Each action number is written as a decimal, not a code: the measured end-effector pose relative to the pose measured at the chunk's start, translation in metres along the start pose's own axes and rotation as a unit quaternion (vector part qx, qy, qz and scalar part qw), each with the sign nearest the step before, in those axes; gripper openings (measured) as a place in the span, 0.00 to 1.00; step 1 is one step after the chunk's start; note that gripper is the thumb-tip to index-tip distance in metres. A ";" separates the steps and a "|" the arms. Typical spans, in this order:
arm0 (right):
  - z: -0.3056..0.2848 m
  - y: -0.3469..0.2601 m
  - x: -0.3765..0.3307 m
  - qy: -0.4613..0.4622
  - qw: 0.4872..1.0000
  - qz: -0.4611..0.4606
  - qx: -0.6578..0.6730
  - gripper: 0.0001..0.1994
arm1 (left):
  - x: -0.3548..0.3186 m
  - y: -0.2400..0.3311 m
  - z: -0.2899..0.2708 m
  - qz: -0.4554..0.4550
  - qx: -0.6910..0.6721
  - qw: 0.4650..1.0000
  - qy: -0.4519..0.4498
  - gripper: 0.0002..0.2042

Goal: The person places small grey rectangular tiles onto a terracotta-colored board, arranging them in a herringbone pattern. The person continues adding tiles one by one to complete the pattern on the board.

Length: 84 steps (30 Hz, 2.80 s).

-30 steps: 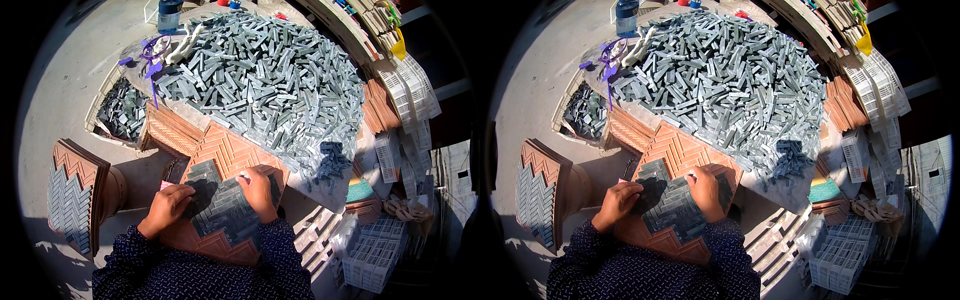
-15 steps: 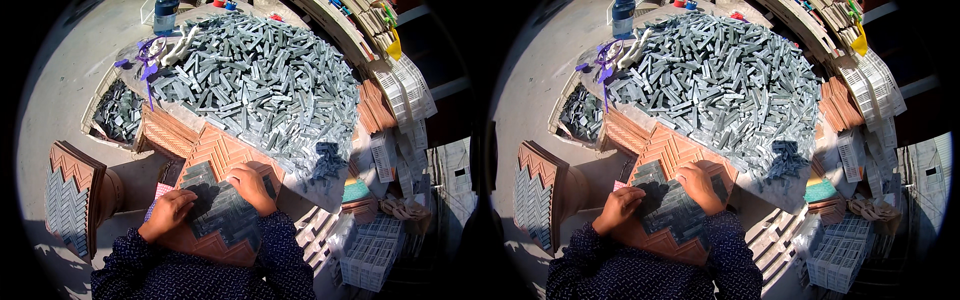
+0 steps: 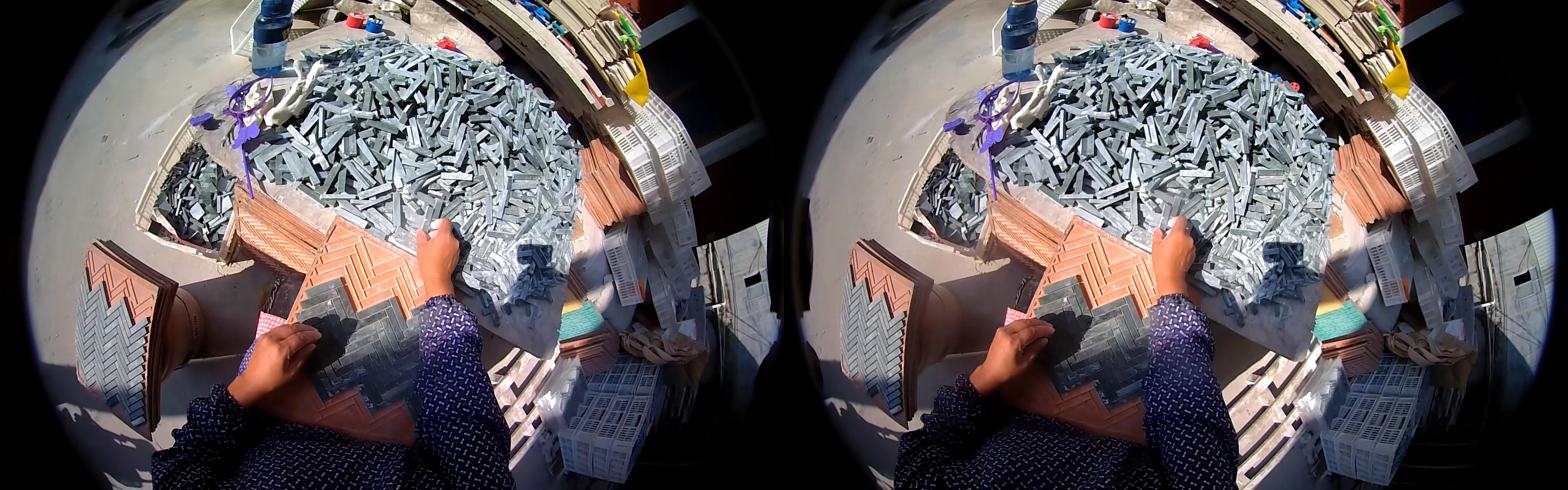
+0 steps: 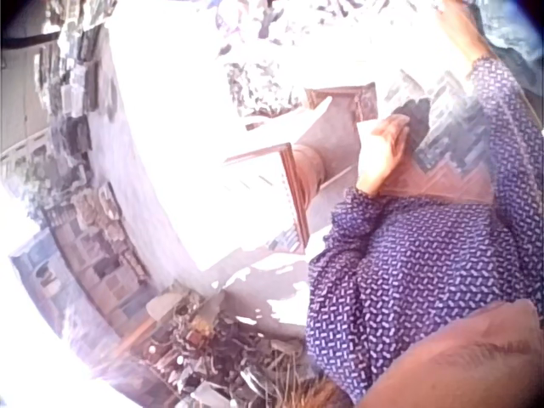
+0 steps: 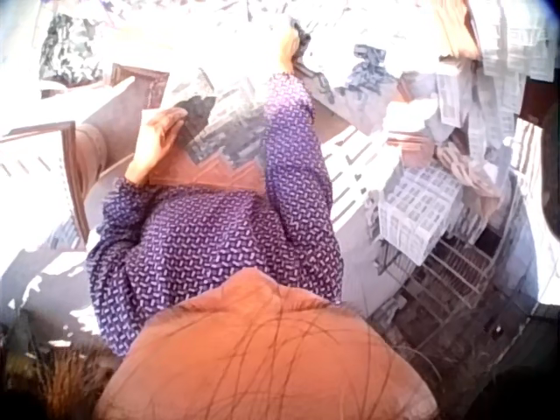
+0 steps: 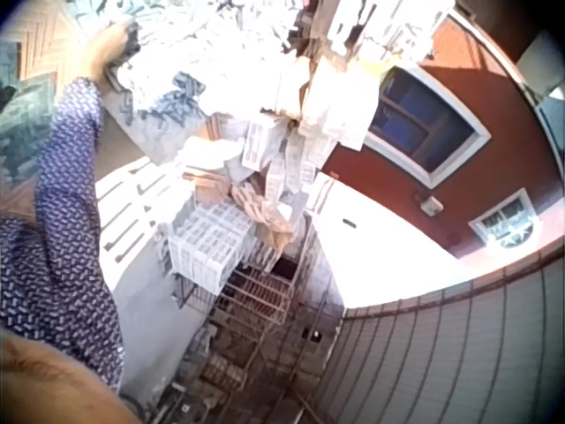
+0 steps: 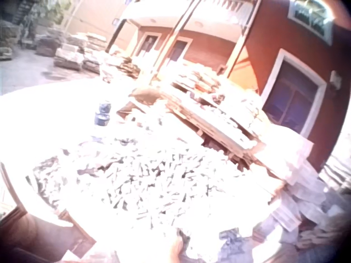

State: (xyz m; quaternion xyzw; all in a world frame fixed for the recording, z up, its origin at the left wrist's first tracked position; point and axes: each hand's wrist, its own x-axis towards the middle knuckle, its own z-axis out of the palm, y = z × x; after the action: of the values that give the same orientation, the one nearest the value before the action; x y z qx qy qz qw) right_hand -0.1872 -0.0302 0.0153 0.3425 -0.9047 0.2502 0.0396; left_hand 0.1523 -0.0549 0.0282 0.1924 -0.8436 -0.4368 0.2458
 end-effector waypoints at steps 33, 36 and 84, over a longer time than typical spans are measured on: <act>-0.037 0.029 -0.023 -0.028 0.998 -0.028 0.058 0.12 | 0.002 -0.006 -0.007 -0.001 0.016 0.999 0.036 0.10; -0.033 0.016 -0.016 -0.028 0.996 0.024 -0.077 0.16 | 0.000 -0.008 -0.008 -0.004 0.017 0.999 0.038 0.10; -0.014 -0.046 -0.104 -0.183 0.959 -0.056 0.207 0.11 | 0.050 -0.018 0.019 0.075 0.249 0.961 -0.100 0.31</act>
State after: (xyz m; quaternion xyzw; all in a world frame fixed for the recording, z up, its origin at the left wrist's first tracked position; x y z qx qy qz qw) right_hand -0.0801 0.0093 0.0223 0.4331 -0.8045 0.3622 -0.1846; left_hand 0.1028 -0.0790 0.0162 0.1394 -0.9578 -0.2107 0.1369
